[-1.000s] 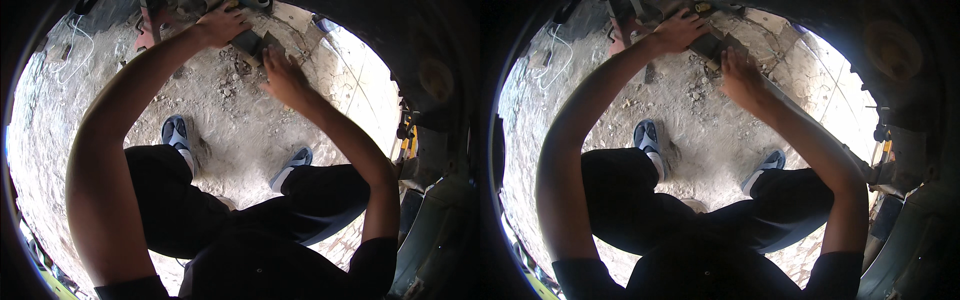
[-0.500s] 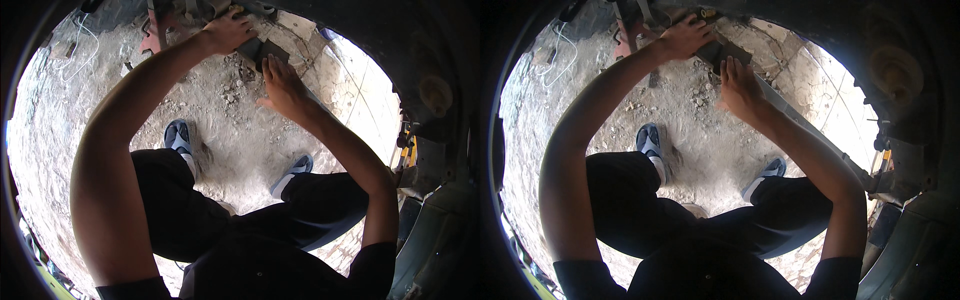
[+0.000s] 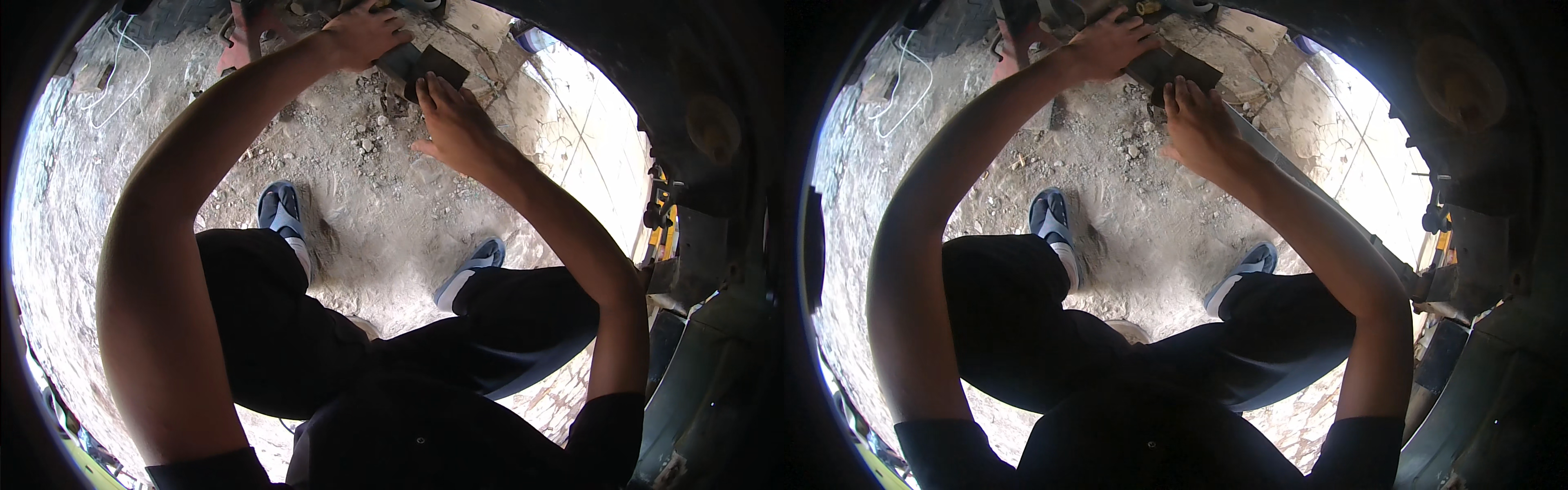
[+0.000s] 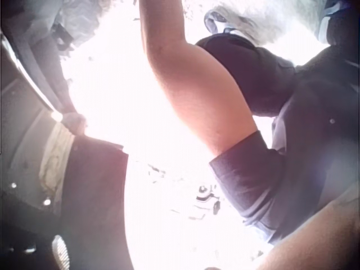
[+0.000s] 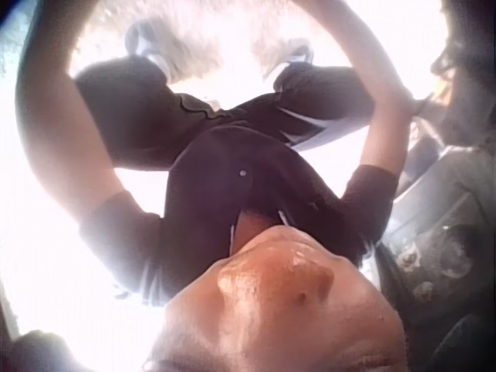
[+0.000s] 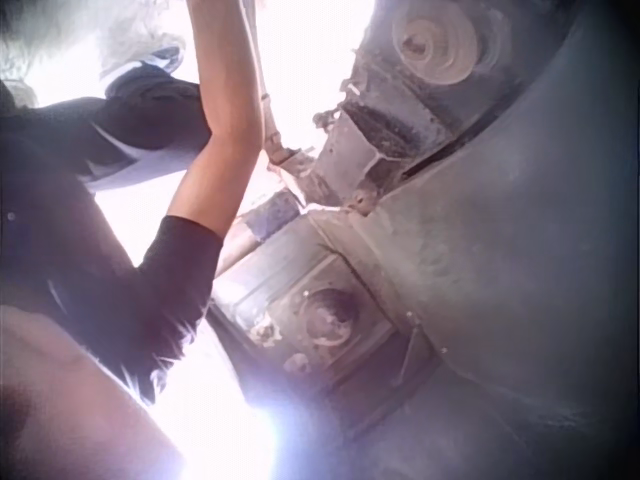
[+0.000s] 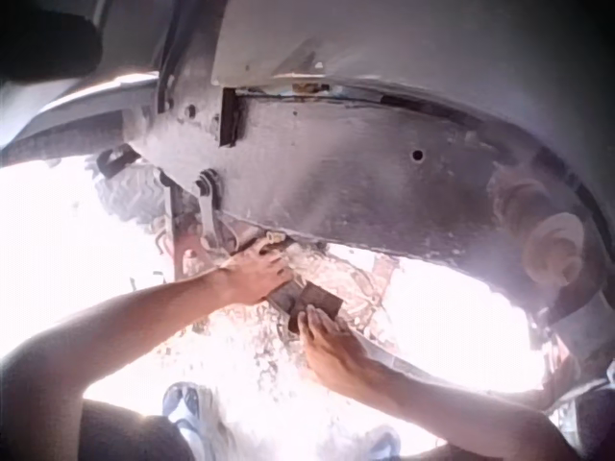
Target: The person scrapes a metal beam under a vehicle using a handheld scraper. They repeatedly rub the tool along the beam's surface to remove material, then inspect the beam by hand.
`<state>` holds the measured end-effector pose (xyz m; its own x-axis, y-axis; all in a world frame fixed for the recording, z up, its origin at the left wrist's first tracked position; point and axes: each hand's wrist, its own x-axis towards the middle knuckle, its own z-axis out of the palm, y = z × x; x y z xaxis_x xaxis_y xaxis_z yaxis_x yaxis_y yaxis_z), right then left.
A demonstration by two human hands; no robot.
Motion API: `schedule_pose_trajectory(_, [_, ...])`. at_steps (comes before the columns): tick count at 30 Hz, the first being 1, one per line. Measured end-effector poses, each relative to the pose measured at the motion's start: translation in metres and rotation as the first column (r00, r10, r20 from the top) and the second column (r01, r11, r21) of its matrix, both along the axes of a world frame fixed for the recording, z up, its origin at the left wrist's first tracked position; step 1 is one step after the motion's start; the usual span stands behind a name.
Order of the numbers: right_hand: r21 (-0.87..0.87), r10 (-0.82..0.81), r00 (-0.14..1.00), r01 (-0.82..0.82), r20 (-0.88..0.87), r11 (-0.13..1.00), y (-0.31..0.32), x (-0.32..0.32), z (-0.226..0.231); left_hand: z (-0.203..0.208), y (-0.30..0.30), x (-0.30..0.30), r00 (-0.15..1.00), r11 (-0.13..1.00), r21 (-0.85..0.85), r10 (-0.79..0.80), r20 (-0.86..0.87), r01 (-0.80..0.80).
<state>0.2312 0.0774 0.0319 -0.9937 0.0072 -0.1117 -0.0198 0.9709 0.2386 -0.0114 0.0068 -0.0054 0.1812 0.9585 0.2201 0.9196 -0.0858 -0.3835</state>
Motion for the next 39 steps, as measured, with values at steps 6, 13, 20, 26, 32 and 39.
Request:
schedule_pose_trajectory(6, [-0.016, 0.01, 1.0, -0.01, 0.0, 1.0, 0.007, 0.002, 0.001, -0.001, 0.002, 0.0, 0.999, 1.0, 0.008, -0.004, -0.036, 0.004])
schedule_pose_trajectory(13, [-0.023, -0.017, 1.0, 0.017, -0.002, 1.0, -0.001, 0.005, -0.001, -0.001, -0.002, 0.0, 1.0, 1.0, 0.011, 0.001, -0.015, -0.001])
schedule_pose_trajectory(20, [-0.035, -0.028, 0.999, 0.028, 0.019, 0.999, 0.001, 0.0, 0.003, 0.004, -0.003, 0.001, 1.0, 0.999, -0.035, 0.011, -0.015, -0.011])
schedule_pose_trajectory(26, [-0.039, 0.0, 1.0, 0.001, 0.025, 0.999, 0.004, -0.001, 0.006, -0.005, 0.003, 0.001, 0.998, 1.0, -0.016, 0.009, -0.054, -0.01])
schedule_pose_trajectory(32, [-0.09, -0.042, 0.998, 0.047, 0.052, 0.995, 0.009, 0.003, 0.006, 0.016, -0.076, 0.034, 0.966, 0.97, 0.14, -0.218, 0.135, 0.199])
schedule_pose_trajectory(39, [-0.014, -0.141, 0.986, 0.143, 0.085, 0.99, 0.005, 0.007, 0.007, -0.145, -0.243, 0.04, 0.582, 0.851, -0.465, 0.511, 0.632, -0.243])
